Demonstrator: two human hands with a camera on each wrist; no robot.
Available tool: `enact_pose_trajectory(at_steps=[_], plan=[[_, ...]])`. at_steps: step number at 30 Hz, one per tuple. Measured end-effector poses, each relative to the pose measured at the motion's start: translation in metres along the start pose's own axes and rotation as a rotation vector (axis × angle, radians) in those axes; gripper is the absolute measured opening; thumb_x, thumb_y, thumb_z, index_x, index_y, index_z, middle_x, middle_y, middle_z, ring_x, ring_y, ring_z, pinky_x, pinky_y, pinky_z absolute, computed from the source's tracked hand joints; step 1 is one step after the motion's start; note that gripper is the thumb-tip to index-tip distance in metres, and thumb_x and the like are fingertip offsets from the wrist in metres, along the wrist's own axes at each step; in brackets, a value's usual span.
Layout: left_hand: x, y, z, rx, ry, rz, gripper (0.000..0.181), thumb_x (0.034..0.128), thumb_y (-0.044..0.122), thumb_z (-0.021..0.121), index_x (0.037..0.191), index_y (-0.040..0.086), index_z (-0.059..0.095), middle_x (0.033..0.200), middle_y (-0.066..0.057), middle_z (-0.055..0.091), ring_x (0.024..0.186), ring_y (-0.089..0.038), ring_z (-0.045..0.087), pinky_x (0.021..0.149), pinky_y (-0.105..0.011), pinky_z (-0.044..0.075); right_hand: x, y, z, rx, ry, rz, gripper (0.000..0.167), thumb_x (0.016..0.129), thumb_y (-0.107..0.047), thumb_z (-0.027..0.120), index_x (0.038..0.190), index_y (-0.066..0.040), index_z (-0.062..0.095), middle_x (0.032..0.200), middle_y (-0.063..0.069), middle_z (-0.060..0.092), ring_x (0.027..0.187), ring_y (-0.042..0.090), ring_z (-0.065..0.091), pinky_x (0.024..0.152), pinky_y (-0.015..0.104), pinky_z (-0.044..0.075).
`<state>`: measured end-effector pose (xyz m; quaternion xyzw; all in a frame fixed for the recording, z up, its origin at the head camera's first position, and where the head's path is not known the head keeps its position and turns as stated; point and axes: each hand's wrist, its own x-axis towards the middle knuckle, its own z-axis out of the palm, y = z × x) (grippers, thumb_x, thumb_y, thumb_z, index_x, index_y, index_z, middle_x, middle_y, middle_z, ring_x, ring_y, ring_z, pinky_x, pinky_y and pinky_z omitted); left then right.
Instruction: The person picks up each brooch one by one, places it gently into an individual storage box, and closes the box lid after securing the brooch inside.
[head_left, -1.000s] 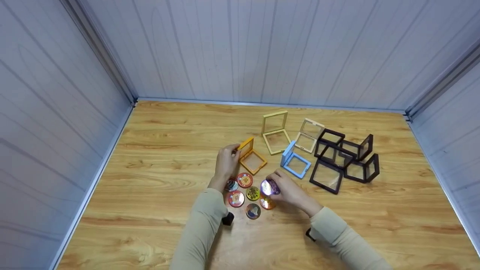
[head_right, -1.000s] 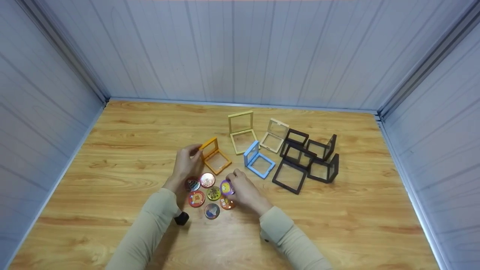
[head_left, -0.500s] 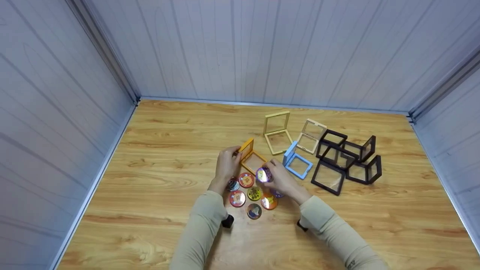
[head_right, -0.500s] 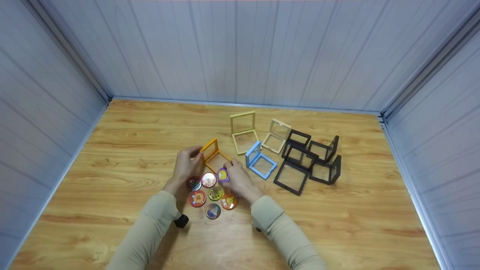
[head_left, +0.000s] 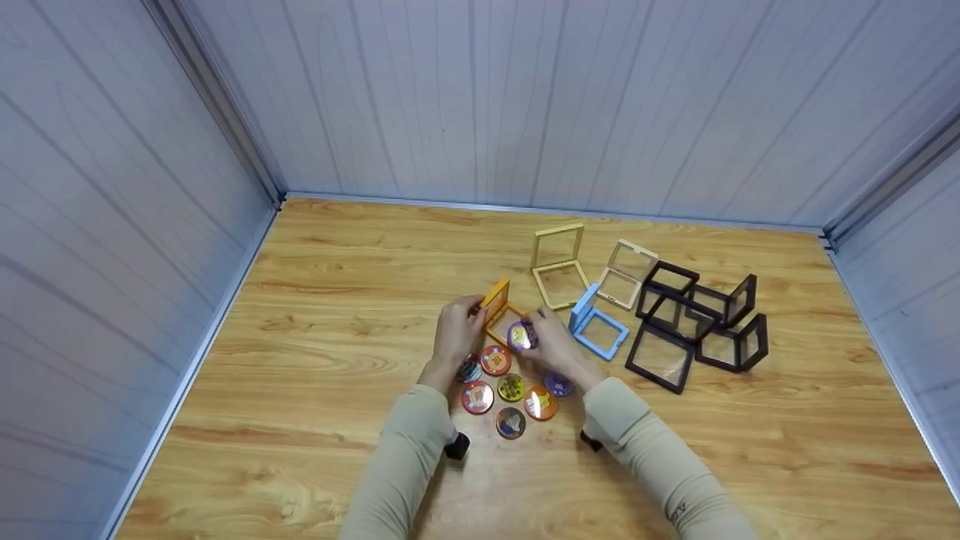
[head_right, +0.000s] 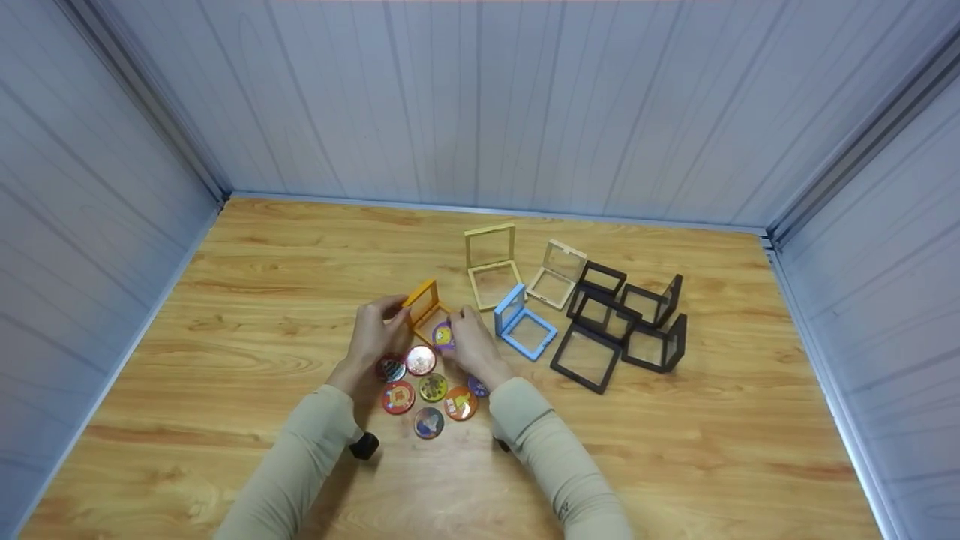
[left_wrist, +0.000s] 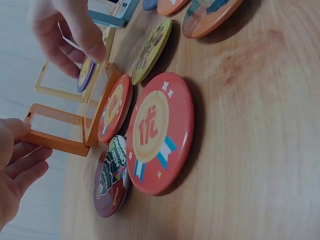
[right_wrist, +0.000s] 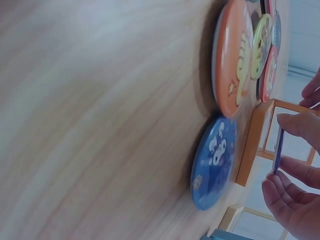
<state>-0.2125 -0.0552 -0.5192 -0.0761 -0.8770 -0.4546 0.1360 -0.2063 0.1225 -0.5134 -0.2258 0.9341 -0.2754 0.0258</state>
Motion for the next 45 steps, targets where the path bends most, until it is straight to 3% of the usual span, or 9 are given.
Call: enact_pose_trajectory(at_steps=[4,11,20,31,40,45], plan=[[-0.001,0.0,0.001,-0.012,-0.005,-0.013,0.022,0.0818,0.004,0.059,0.102,-0.005,0.063,0.091,-0.014,0.064,0.079,-0.019,0.06,0.07,-0.027,0.049,0.006,0.002,0.003,0.03,0.026,0.005,0.049,0.067,-0.007,0.075,0.106,0.01,0.053,0.097,0.019,0.047,0.089,0.032,0.052,0.083,0.04,0.043],[-0.001,0.0,0.0,0.028,0.019,0.022,0.021,0.082,0.005,0.059,0.1,-0.005,0.064,0.091,-0.014,0.064,0.075,-0.019,0.061,0.066,-0.028,0.049,0.017,0.015,0.013,0.071,0.06,-0.008,0.046,0.067,-0.012,0.075,0.103,0.006,0.053,0.094,0.015,0.046,0.086,0.029,0.053,0.082,0.036,0.044],[-0.001,0.0,0.0,-0.002,0.006,0.0,0.022,0.082,0.004,0.059,0.101,-0.005,0.063,0.091,-0.014,0.064,0.076,-0.018,0.061,0.067,-0.027,0.049,0.024,0.004,0.01,0.021,0.039,0.048,0.045,0.067,-0.011,0.075,0.103,0.008,0.054,0.095,0.017,0.048,0.087,0.029,0.052,0.082,0.037,0.043],[0.0,0.001,0.001,-0.003,0.006,-0.012,0.022,0.0816,0.004,0.059,0.101,-0.005,0.064,0.092,-0.015,0.064,0.077,-0.019,0.061,0.067,-0.027,0.049,0.028,0.004,0.012,0.044,0.029,0.078,0.045,0.07,-0.014,0.074,0.104,0.008,0.055,0.097,0.019,0.048,0.087,0.029,0.052,0.081,0.037,0.043],[-0.002,0.001,0.001,0.01,0.031,0.04,0.02,0.0814,0.003,0.06,0.098,-0.007,0.064,0.087,-0.015,0.064,0.076,-0.021,0.062,0.066,-0.029,0.05,0.03,0.005,0.014,0.021,0.023,0.076,0.044,0.07,-0.017,0.075,0.101,0.008,0.056,0.095,0.018,0.049,0.087,0.03,0.053,0.08,0.036,0.044],[-0.002,0.0,0.001,0.002,0.027,0.034,0.02,0.0813,0.002,0.059,0.099,-0.007,0.063,0.088,-0.016,0.064,0.076,-0.021,0.062,0.067,-0.028,0.05,0.03,0.006,0.015,0.029,0.025,0.081,0.044,0.069,-0.017,0.075,0.1,0.008,0.057,0.092,0.017,0.048,0.084,0.029,0.052,0.079,0.036,0.044]])
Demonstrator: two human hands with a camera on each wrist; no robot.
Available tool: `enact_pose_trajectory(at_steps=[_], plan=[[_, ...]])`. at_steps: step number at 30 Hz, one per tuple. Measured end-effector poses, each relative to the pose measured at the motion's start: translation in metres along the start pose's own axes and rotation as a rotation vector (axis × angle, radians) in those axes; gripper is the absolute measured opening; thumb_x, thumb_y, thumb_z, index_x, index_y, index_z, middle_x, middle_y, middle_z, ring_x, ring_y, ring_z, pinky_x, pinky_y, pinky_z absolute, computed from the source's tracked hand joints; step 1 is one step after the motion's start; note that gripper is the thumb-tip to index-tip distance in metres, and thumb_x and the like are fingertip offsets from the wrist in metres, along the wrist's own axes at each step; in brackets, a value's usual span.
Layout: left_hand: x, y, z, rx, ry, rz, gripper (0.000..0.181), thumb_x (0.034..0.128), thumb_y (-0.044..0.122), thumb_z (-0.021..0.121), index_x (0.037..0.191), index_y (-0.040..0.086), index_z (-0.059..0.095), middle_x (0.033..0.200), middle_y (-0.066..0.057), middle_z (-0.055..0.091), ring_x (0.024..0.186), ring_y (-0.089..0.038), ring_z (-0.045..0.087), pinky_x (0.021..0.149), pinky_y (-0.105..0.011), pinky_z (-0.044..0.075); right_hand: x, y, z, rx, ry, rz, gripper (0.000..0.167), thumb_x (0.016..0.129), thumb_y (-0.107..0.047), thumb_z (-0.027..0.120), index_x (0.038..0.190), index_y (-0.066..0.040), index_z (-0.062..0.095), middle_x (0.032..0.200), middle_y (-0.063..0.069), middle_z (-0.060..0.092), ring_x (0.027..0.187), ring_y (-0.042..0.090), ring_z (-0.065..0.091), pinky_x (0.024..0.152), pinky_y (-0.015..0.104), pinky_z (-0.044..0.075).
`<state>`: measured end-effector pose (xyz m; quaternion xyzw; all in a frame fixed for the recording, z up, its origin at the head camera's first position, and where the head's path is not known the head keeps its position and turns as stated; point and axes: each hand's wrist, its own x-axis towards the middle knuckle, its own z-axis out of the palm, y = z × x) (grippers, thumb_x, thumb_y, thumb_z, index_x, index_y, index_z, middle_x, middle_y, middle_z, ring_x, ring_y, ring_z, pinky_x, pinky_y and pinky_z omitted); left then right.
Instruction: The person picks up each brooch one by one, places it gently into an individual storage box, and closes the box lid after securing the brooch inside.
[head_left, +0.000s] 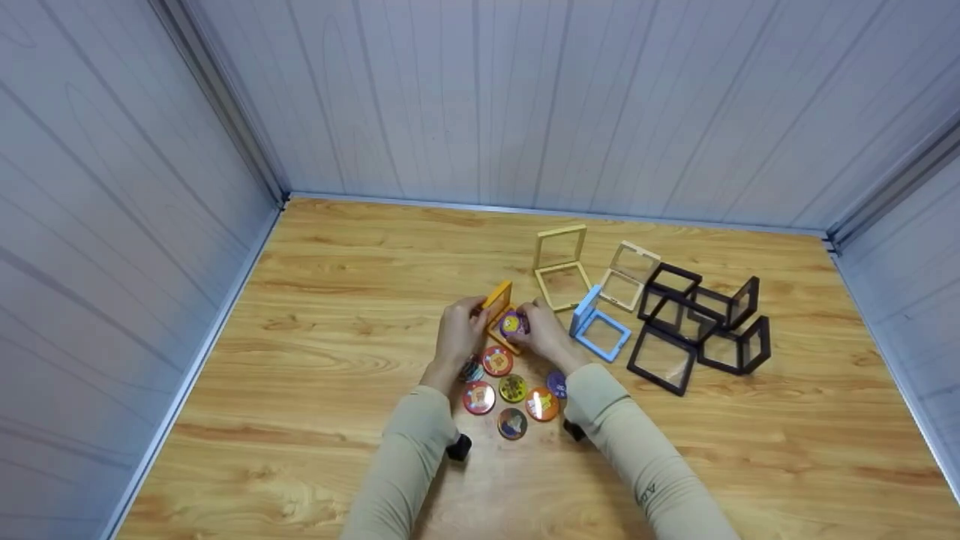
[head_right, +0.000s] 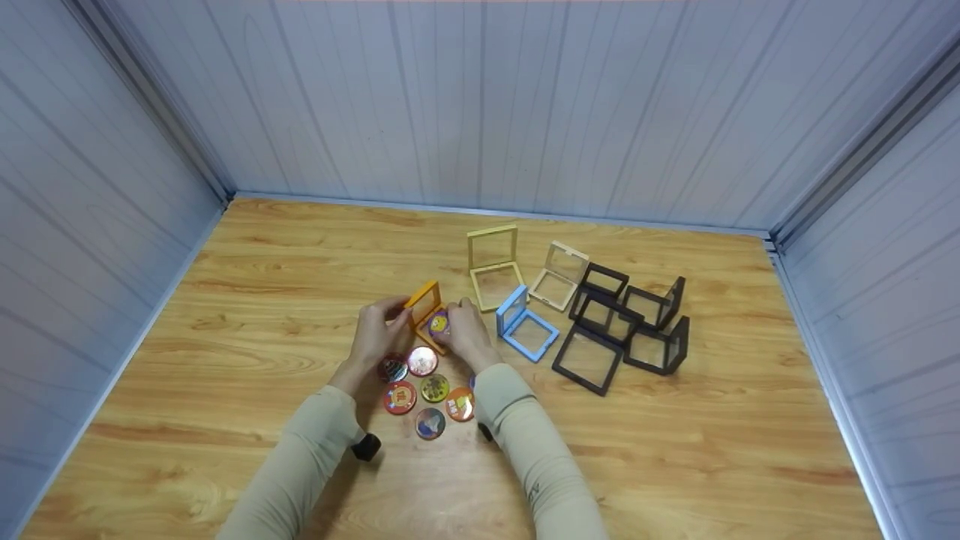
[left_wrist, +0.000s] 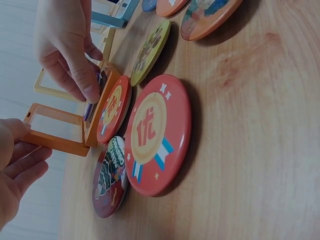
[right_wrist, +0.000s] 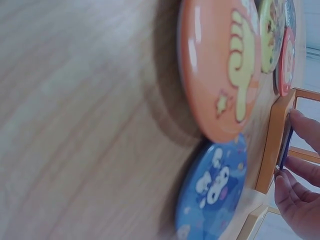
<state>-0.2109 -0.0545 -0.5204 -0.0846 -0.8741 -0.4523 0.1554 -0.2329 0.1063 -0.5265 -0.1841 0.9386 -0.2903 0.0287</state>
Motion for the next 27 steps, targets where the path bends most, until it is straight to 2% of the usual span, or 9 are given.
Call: enact_pose_trajectory(at_steps=[9,15,18,23,27], plan=[[0.0,0.0,0.001,0.003,0.016,0.008,0.02,0.0807,0.002,0.06,0.098,-0.007,0.064,0.088,-0.016,0.065,0.075,-0.021,0.062,0.068,-0.028,0.05,0.0,0.002,-0.003,0.012,-0.035,0.018,0.049,0.071,-0.019,0.074,0.108,0.007,0.056,0.094,0.017,0.049,0.085,0.028,0.052,0.08,0.037,0.043],[0.0,0.0,0.001,-0.012,-0.005,-0.022,0.021,0.0818,0.004,0.059,0.1,-0.006,0.063,0.089,-0.015,0.064,0.075,-0.02,0.062,0.067,-0.027,0.05,-0.005,0.003,-0.005,0.021,-0.008,0.004,0.048,0.071,-0.017,0.074,0.108,0.008,0.056,0.094,0.016,0.05,0.085,0.028,0.052,0.08,0.036,0.043],[0.001,0.0,0.001,-0.012,-0.001,-0.018,0.021,0.0813,0.003,0.059,0.1,-0.006,0.063,0.088,-0.015,0.064,0.075,-0.02,0.062,0.068,-0.027,0.05,-0.008,0.004,-0.007,0.012,0.002,0.005,0.047,0.072,-0.017,0.073,0.108,0.008,0.055,0.094,0.016,0.05,0.084,0.027,0.052,0.079,0.036,0.044],[0.0,0.0,0.001,0.01,0.006,-0.003,0.021,0.081,0.003,0.06,0.099,-0.006,0.064,0.088,-0.015,0.064,0.076,-0.021,0.062,0.068,-0.028,0.049,-0.014,0.004,-0.009,0.013,0.007,0.02,0.042,0.076,-0.015,0.07,0.107,0.009,0.056,0.097,0.018,0.05,0.084,0.026,0.052,0.078,0.036,0.044],[0.0,0.001,0.0,0.023,0.005,-0.004,0.021,0.0812,0.004,0.06,0.099,-0.006,0.064,0.088,-0.015,0.064,0.078,-0.021,0.062,0.068,-0.028,0.049,-0.018,0.005,-0.009,-0.013,0.029,0.003,0.03,0.079,-0.007,0.065,0.104,0.008,0.057,0.096,0.019,0.051,0.084,0.028,0.053,0.076,0.037,0.045]])
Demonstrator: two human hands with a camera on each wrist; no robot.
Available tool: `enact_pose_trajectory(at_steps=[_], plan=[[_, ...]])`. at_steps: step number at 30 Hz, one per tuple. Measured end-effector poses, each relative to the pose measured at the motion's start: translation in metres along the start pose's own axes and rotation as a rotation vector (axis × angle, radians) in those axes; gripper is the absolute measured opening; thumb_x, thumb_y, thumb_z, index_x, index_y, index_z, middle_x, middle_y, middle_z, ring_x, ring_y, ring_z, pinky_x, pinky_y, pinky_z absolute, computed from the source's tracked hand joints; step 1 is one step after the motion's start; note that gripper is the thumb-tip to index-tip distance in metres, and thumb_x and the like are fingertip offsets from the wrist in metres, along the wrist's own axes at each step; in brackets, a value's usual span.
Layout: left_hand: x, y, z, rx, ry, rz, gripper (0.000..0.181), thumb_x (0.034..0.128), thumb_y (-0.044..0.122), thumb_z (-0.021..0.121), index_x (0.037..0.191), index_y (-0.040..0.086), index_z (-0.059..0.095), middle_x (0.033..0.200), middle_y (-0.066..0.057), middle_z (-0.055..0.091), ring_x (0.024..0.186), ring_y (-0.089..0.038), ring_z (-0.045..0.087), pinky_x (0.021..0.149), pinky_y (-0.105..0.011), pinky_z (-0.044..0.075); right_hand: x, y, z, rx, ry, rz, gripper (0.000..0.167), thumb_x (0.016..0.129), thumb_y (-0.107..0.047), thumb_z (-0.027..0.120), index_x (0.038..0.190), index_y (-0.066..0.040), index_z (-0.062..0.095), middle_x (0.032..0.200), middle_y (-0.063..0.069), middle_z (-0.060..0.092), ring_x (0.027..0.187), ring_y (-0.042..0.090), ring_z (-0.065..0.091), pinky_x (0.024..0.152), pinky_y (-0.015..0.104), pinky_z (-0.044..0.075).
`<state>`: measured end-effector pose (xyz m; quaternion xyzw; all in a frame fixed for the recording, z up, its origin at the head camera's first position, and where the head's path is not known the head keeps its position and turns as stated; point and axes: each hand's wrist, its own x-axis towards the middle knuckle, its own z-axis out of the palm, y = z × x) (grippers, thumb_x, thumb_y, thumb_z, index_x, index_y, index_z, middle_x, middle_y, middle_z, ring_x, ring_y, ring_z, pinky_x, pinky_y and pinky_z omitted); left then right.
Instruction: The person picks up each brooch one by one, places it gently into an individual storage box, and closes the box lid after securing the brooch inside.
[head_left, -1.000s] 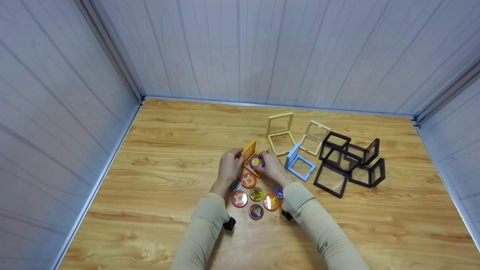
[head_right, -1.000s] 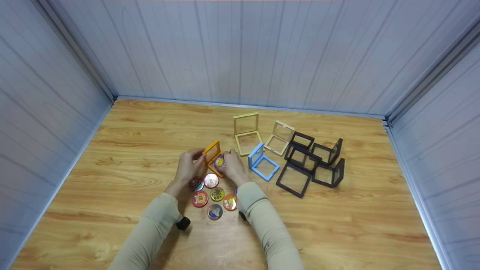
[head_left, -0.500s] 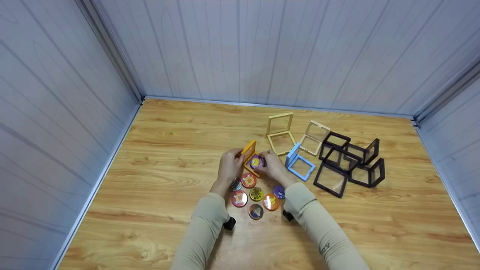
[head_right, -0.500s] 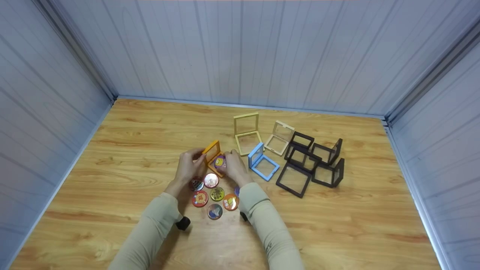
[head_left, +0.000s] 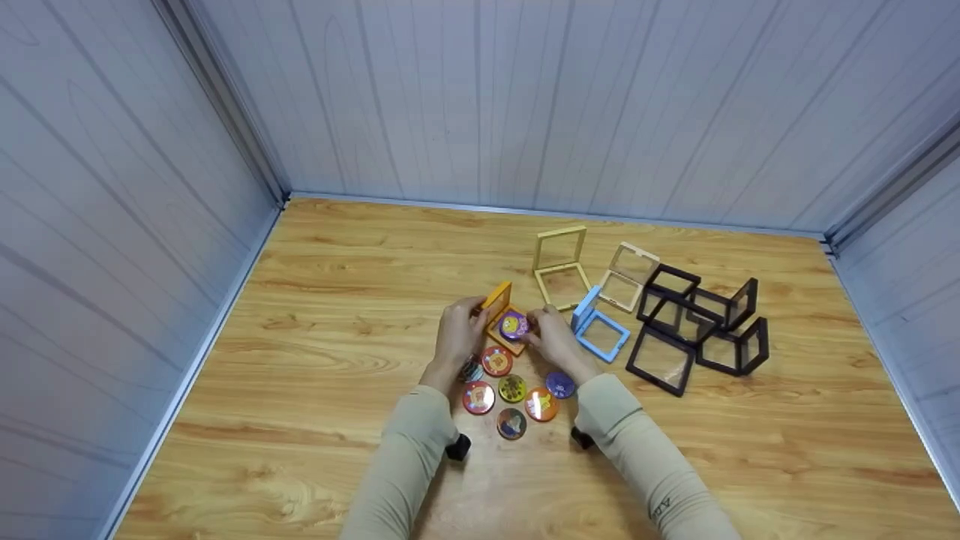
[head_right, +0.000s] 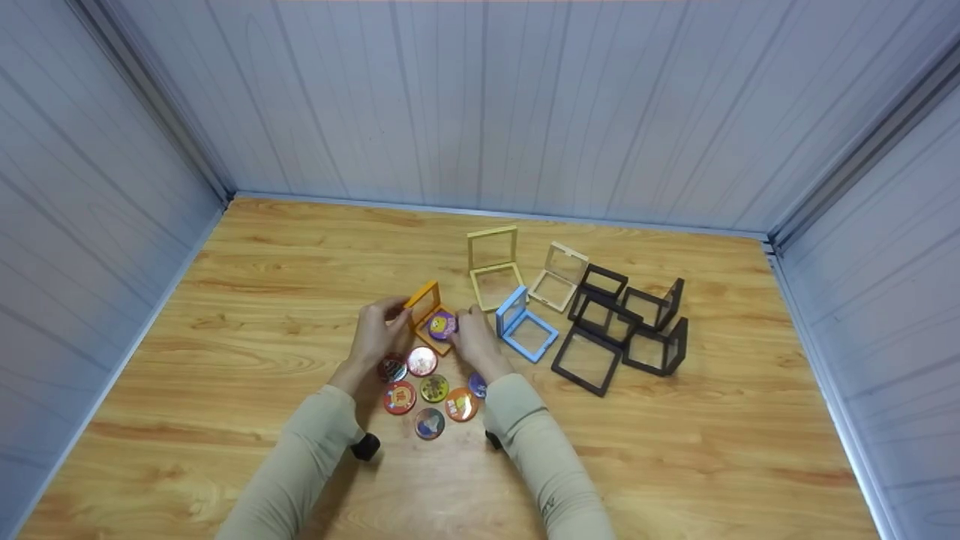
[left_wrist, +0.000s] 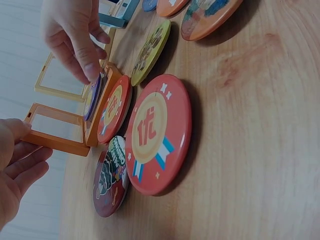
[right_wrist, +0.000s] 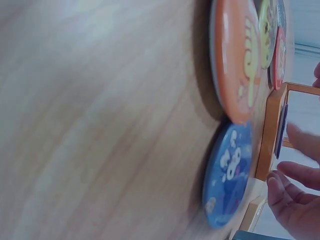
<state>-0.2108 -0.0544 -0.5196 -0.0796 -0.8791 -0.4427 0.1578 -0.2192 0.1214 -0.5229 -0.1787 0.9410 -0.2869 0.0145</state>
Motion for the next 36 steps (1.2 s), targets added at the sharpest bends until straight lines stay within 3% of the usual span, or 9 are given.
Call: enact_pose_trajectory(at_steps=[6,18,30,36], plan=[[-0.0001,-0.0009,-0.0002,-0.002,-0.001,0.004,0.021,0.0812,0.003,0.06,0.1,-0.006,0.063,0.09,-0.016,0.064,0.079,-0.022,0.061,0.068,-0.027,0.049,-0.0033,0.0014,-0.0002,-0.05,0.031,0.027,0.029,0.078,0.001,0.061,0.106,0.009,0.056,0.098,0.02,0.051,0.087,0.032,0.055,0.079,0.038,0.046],[-0.0001,-0.0016,0.0,-0.015,-0.008,-0.001,0.021,0.0815,0.003,0.06,0.1,-0.006,0.063,0.09,-0.016,0.064,0.079,-0.022,0.062,0.067,-0.027,0.05,-0.0037,0.0037,0.0017,-0.064,-0.05,0.12,0.034,0.077,-0.001,0.063,0.109,0.007,0.055,0.101,0.019,0.051,0.091,0.033,0.054,0.084,0.039,0.044],[0.0,0.002,-0.0029,-0.03,-0.077,-0.058,0.023,0.0844,0.004,0.056,0.104,-0.006,0.062,0.096,-0.016,0.063,0.084,-0.022,0.061,0.073,-0.029,0.049,-0.0007,0.0029,0.0003,-0.045,-0.035,0.096,0.029,0.075,-0.002,0.066,0.1,0.009,0.058,0.094,0.019,0.053,0.087,0.032,0.055,0.079,0.038,0.045],[-0.0009,0.0033,-0.0016,0.031,-0.06,0.014,0.021,0.083,0.002,0.057,0.101,-0.006,0.064,0.093,-0.016,0.064,0.082,-0.022,0.062,0.071,-0.03,0.049,0.0005,0.0037,0.0009,-0.042,-0.039,0.097,0.028,0.075,-0.002,0.067,0.099,0.009,0.058,0.093,0.019,0.054,0.086,0.033,0.055,0.08,0.039,0.045]])
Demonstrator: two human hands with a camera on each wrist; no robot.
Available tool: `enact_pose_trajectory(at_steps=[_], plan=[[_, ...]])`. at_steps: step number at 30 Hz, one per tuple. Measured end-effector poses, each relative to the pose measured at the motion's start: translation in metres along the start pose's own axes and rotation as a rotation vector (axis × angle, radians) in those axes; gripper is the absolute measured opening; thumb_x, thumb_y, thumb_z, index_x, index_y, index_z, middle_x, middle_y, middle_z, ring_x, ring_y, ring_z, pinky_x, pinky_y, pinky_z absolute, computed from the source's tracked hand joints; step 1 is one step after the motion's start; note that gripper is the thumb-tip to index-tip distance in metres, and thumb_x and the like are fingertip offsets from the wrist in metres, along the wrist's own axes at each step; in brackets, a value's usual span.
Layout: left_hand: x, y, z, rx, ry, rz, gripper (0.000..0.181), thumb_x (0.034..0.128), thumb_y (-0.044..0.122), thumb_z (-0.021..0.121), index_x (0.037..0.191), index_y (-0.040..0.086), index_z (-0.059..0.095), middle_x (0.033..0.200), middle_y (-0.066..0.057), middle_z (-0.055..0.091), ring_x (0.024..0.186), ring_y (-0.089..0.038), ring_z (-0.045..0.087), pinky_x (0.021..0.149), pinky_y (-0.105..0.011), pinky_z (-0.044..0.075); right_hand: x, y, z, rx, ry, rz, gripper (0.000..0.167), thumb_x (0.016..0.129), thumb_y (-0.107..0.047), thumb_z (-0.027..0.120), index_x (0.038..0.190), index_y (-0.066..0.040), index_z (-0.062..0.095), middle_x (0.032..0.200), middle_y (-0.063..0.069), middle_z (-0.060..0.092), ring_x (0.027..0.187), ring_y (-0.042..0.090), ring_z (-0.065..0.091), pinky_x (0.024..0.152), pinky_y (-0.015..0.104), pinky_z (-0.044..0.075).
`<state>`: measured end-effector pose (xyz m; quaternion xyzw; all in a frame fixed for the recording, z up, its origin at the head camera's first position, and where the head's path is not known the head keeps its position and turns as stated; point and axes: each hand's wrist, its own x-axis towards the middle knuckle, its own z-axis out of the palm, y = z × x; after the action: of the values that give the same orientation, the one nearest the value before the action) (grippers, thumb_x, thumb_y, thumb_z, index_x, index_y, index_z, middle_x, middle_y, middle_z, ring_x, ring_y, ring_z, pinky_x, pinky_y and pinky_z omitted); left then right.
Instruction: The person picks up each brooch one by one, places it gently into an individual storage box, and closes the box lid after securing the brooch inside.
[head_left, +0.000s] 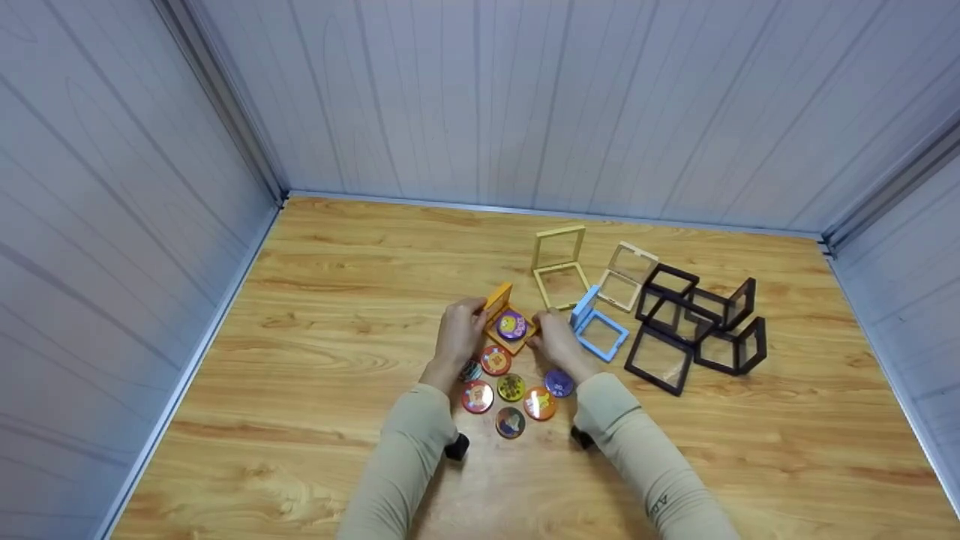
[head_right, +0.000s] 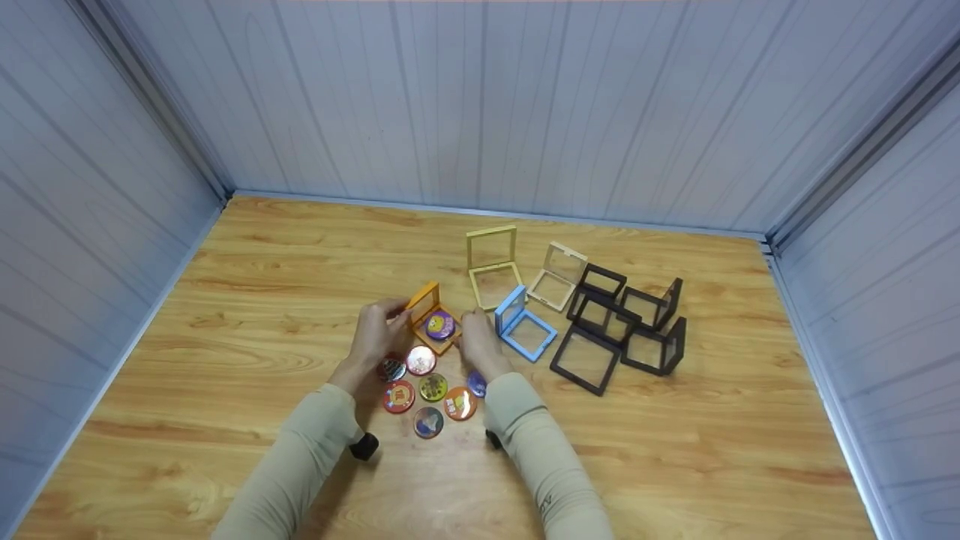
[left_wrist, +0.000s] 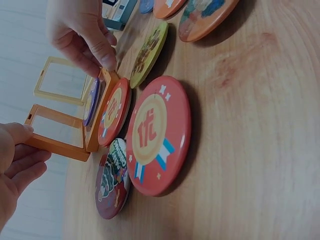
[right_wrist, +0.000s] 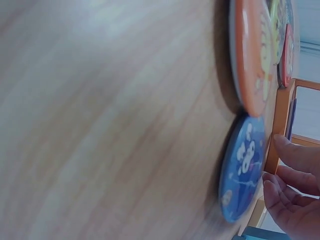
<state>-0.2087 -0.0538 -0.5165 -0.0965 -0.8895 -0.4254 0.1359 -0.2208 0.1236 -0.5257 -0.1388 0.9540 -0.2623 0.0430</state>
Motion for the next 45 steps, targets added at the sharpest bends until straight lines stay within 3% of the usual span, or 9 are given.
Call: enact_pose_trajectory(at_steps=[11,16,19,24,33,45], plan=[[-0.007,0.008,0.006,0.095,0.003,0.098,0.019,0.0815,0.004,0.06,0.098,-0.004,0.065,0.089,-0.014,0.065,0.083,-0.023,0.062,0.073,-0.031,0.049,0.003,0.001,0.001,-0.007,-0.034,0.043,0.029,0.075,-0.002,0.067,0.101,0.009,0.059,0.095,0.019,0.055,0.088,0.033,0.055,0.081,0.039,0.044],[-0.011,0.01,0.008,0.111,0.009,0.134,0.018,0.0797,0.004,0.062,0.095,-0.003,0.066,0.084,-0.011,0.064,0.078,-0.021,0.061,0.069,-0.031,0.049,0.009,0.013,0.01,0.005,-0.004,-0.002,0.027,0.074,-0.004,0.068,0.097,0.008,0.06,0.091,0.019,0.055,0.084,0.032,0.055,0.079,0.037,0.045],[-0.012,0.01,0.01,0.118,0.012,0.149,0.017,0.0785,0.004,0.063,0.093,-0.003,0.066,0.081,-0.01,0.063,0.075,-0.021,0.061,0.067,-0.031,0.049,0.004,0.006,0.004,0.023,-0.011,-0.001,0.026,0.074,0.0,0.067,0.097,0.009,0.06,0.092,0.021,0.055,0.086,0.035,0.055,0.079,0.041,0.044],[-0.014,0.012,0.013,0.113,-0.009,0.137,0.017,0.0777,0.004,0.064,0.094,-0.002,0.066,0.083,-0.009,0.062,0.076,-0.021,0.06,0.068,-0.03,0.049,0.0,0.003,0.0,-0.017,0.013,-0.042,0.024,0.075,-0.002,0.067,0.095,0.008,0.06,0.091,0.019,0.055,0.085,0.033,0.055,0.077,0.039,0.045],[-0.02,0.016,0.018,0.157,-0.116,0.081,0.015,0.0772,0.008,0.067,0.09,0.002,0.067,0.086,-0.008,0.06,0.081,-0.02,0.058,0.071,-0.031,0.048,0.001,0.004,0.001,-0.008,0.049,-0.069,0.018,0.072,-0.001,0.069,0.086,0.006,0.062,0.084,0.017,0.058,0.08,0.031,0.056,0.074,0.039,0.045],[-0.022,0.019,0.026,0.162,-0.119,0.074,0.011,0.0726,0.008,0.07,0.082,0.003,0.069,0.089,-0.009,0.061,0.086,-0.024,0.057,0.075,-0.034,0.046,0.0,0.002,0.0,-0.014,0.004,-0.007,0.02,0.075,-0.004,0.067,0.092,0.003,0.062,0.089,0.017,0.057,0.084,0.032,0.056,0.077,0.039,0.045]])
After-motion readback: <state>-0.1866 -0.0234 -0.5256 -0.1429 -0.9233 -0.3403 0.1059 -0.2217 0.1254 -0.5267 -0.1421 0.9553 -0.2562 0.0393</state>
